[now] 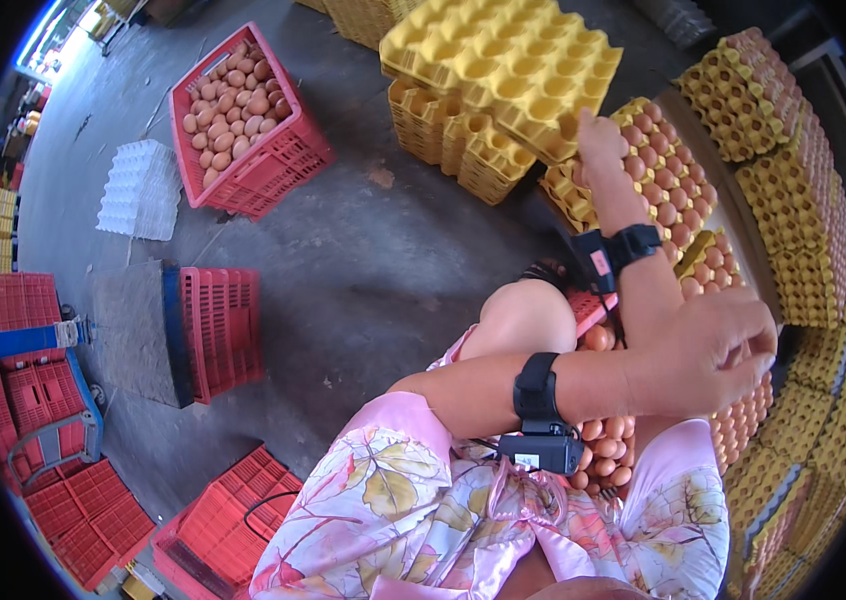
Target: The person sorts eggs by hand from a large crate into individual egg trays.
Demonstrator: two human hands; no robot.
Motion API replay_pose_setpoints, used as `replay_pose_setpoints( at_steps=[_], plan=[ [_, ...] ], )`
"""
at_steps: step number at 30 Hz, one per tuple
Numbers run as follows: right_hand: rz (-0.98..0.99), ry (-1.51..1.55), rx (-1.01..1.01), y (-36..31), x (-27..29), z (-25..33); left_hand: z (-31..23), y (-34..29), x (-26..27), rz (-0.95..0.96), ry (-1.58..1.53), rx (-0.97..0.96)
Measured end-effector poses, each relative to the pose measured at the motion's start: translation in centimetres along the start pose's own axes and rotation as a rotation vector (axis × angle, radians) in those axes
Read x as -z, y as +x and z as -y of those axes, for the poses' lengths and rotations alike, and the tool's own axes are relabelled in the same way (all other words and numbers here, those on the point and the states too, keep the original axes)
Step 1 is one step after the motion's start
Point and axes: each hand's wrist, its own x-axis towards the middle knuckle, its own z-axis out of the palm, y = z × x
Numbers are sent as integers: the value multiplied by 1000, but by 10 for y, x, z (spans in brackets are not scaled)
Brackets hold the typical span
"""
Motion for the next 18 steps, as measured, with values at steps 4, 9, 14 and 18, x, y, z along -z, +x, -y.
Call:
replay_pose_setpoints(
  at_steps=[4, 9, 14, 18],
  plan=[
    [193, -215, 128, -28, -34, -1, -6, 0, 2, 72, -102, 61],
    [270, -313, 723, -55, -27, -7, -10, 2, 5, 14, -156, -27],
    [275, -806, 899, -68, -37, -14, -12, 3, 9, 22, -160, 13],
    [35, -1002, 954, -64, -58, -29, -16, 3, 12, 29, -153, 45]
  ],
)
